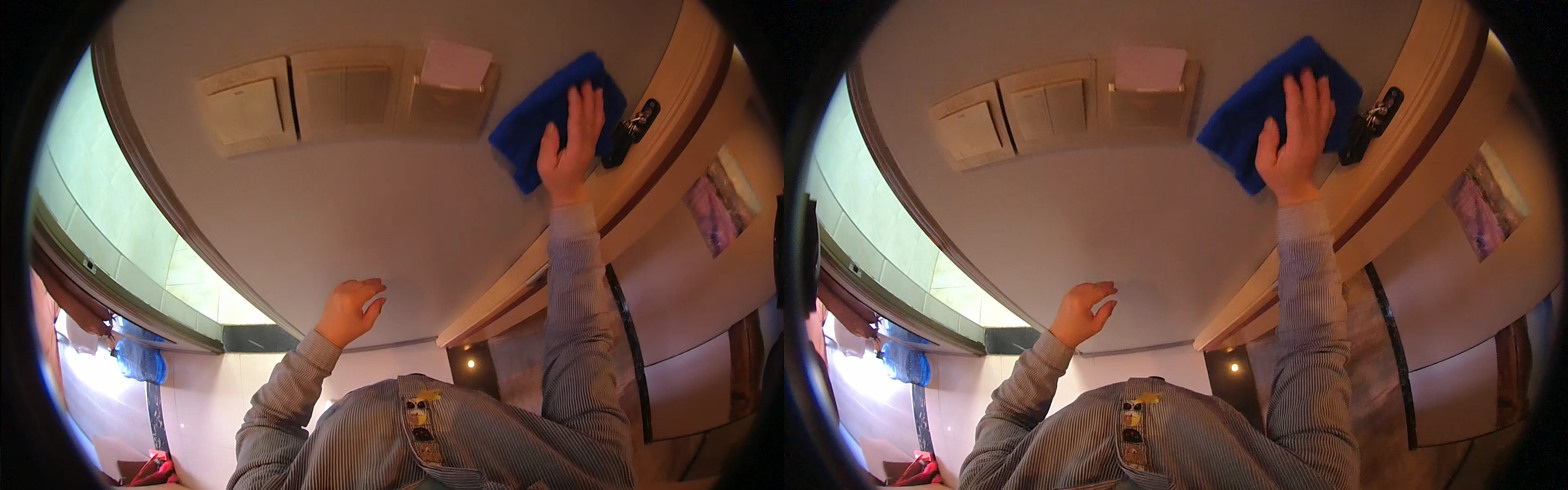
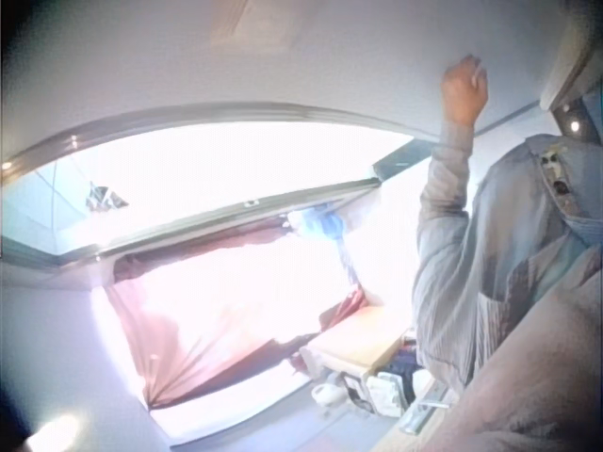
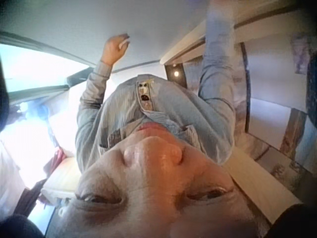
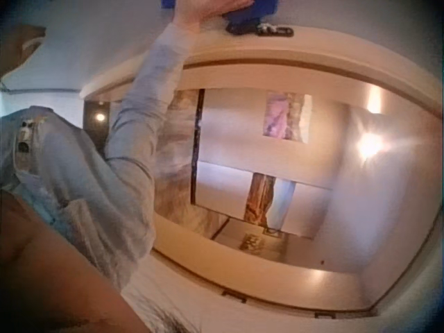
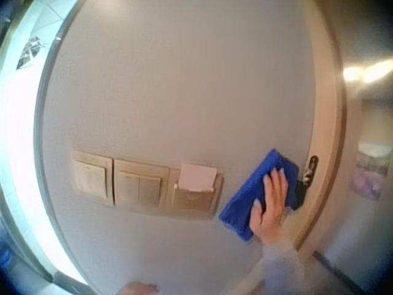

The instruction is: The person wipes a door frame, door, and bathroom surfaces using a blue cloth. They move from the doorway into the bathroom and clean the sink, tiled walls, and shower area.

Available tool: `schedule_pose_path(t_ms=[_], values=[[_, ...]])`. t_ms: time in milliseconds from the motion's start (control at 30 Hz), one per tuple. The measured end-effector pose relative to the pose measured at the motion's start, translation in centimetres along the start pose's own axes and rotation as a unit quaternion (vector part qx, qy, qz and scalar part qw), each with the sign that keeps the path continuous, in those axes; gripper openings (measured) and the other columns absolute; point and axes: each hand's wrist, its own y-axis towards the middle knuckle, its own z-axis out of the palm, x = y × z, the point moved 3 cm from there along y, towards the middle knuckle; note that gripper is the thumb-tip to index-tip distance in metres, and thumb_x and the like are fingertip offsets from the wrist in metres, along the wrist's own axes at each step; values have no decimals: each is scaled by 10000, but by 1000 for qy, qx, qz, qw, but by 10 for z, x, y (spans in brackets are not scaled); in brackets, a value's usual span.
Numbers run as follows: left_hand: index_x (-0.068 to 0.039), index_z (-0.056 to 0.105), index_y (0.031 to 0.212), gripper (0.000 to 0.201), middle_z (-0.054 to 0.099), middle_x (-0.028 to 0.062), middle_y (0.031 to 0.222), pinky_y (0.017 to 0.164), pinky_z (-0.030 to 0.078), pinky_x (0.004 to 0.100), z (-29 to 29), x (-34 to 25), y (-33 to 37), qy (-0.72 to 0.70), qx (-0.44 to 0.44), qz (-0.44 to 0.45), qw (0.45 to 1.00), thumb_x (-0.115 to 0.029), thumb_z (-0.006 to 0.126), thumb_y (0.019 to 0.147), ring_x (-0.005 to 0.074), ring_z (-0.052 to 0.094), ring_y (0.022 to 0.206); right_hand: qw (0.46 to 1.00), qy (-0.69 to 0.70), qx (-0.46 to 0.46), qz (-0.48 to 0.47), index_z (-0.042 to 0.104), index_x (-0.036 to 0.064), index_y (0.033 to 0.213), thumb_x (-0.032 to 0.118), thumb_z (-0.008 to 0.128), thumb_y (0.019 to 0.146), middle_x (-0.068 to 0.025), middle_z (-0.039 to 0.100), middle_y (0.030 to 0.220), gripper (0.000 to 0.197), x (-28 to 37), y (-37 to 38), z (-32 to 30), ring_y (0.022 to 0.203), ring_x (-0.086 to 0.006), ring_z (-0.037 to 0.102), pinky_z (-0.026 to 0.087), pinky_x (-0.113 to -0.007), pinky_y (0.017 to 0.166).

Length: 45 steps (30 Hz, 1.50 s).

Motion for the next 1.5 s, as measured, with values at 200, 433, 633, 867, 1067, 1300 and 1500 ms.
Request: schedule_pose_path(t_ms=[200,433,633,867,1067,1300,1500], values=[[-41,630,910,161,664,114,867,658,498,367,-28,9,-13,-13,-22,-15,1000,-125,649,773,287,620,692,993,-44,-28,-108,479,53,1279,177,492,838,-145,429,1355,458,6,110,17,1280,-361,337,239,-475,1043],[-34,630,904,155,665,122,875,627,503,353,-70,31,-35,-28,-70,-7,997,-120,652,778,277,615,629,990,-61,49,-115,498,53,1260,213,590,779,-171,444,1338,515,91,196,42,1263,-365,372,251,-489,1041],[-22,631,931,181,663,129,879,579,500,330,-105,47,-58,-44,-58,-51,996,-119,652,780,250,600,566,985,7,60,-161,509,110,1251,293,669,728,-116,447,1335,577,196,225,90,1265,-312,365,259,-480,1036],[-27,634,953,196,658,131,855,570,494,327,-141,62,-91,-40,-50,-122,990,-127,652,786,234,573,514,972,101,99,-189,539,155,1204,320,693,712,-55,457,1312,541,303,195,145,1265,-266,350,267,-485,1015],[-36,635,978,219,659,134,924,648,506,336,-156,74,-114,-8,-53,-134,990,-110,655,773,250,618,638,942,174,220,-185,506,171,1251,254,685,715,-52,418,1362,572,355,107,157,1274,-265,349,257,-487,1009],[1,565,1119,403,524,219,1224,949,401,389,-200,93,-100,101,-330,-79,935,-37,663,730,349,493,1155,921,178,281,-201,545,171,1213,183,537,805,-5,471,1325,408,349,7,143,1263,-189,375,258,-391,1036],[-19,361,1347,516,441,155,1334,961,370,350,-223,117,-46,-61,-408,-141,900,-179,549,894,255,432,1223,943,132,281,-122,586,214,1159,210,605,781,-3,501,1287,379,263,-26,95,1223,-206,420,286,-412,1019]])
